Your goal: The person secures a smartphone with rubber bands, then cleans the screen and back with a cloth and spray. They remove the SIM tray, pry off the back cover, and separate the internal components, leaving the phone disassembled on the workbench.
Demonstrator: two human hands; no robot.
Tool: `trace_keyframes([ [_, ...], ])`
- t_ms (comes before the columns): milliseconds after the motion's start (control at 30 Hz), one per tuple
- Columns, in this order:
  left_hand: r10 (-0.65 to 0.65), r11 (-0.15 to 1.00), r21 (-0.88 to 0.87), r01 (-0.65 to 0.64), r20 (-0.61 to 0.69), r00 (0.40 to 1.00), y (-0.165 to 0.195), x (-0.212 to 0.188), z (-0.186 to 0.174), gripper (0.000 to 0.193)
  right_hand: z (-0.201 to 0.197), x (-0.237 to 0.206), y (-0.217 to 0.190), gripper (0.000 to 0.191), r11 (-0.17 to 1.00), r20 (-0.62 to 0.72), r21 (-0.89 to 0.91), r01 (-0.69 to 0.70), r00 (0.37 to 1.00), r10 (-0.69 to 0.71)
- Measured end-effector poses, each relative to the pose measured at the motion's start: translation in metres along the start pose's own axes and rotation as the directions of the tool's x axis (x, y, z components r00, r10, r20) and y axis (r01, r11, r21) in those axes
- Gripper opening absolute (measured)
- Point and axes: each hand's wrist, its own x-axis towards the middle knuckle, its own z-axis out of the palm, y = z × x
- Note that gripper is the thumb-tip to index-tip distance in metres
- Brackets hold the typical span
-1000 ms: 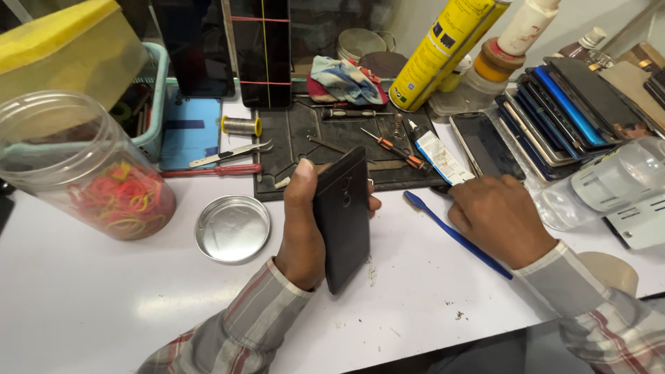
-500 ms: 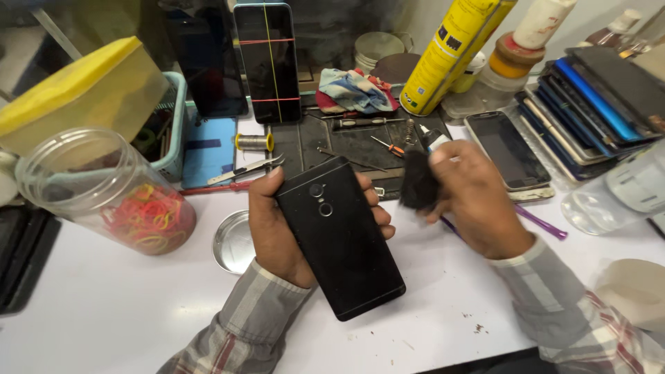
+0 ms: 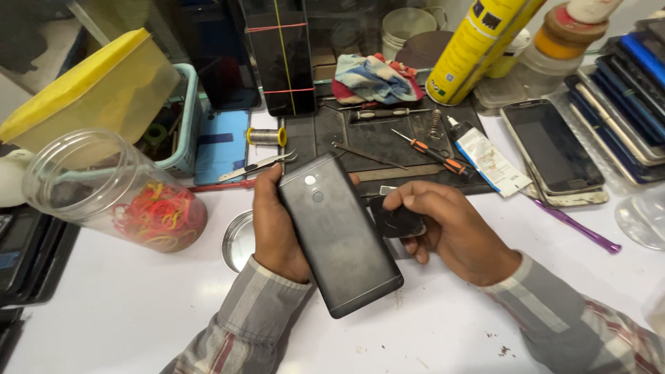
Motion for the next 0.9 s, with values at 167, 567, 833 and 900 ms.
trace_keyframes([
  [167, 0.281, 0.943, 0.221, -0.25, -0.121, 0.952, -0.015, 0.011, -0.009, 0.038, 0.013, -0.017, -0.005, 0.024, 0.945, 0.115, -0.317, 0.08, 0.992, -0.046],
  [567, 0.525, 0.497, 0.726, -0.476, 0.185, 0.831, -0.029, -0.014, 0.016, 0.03, 0.038, -0.038, 0.003, 0.025, 0.438, 0.328, -0.655, 0.616, 0.754, -0.57],
  [833, 0.569, 0.431, 0.681, -0.591, 0.303, 0.764, -0.03, -0.016, 0.018, 0.022, 0.029, -0.035, 0.005, 0.013, 0.5, 0.148, -0.644, 0.579, 0.736, -0.661],
  [900, 0.532, 0.497, 0.659, -0.565, 0.283, 0.798, -0.03, -0.016, 0.018, 0.023, 0.026, -0.034, 0.005, 0.027, 0.786, -0.018, -0.377, 0.49, 0.844, -0.535],
])
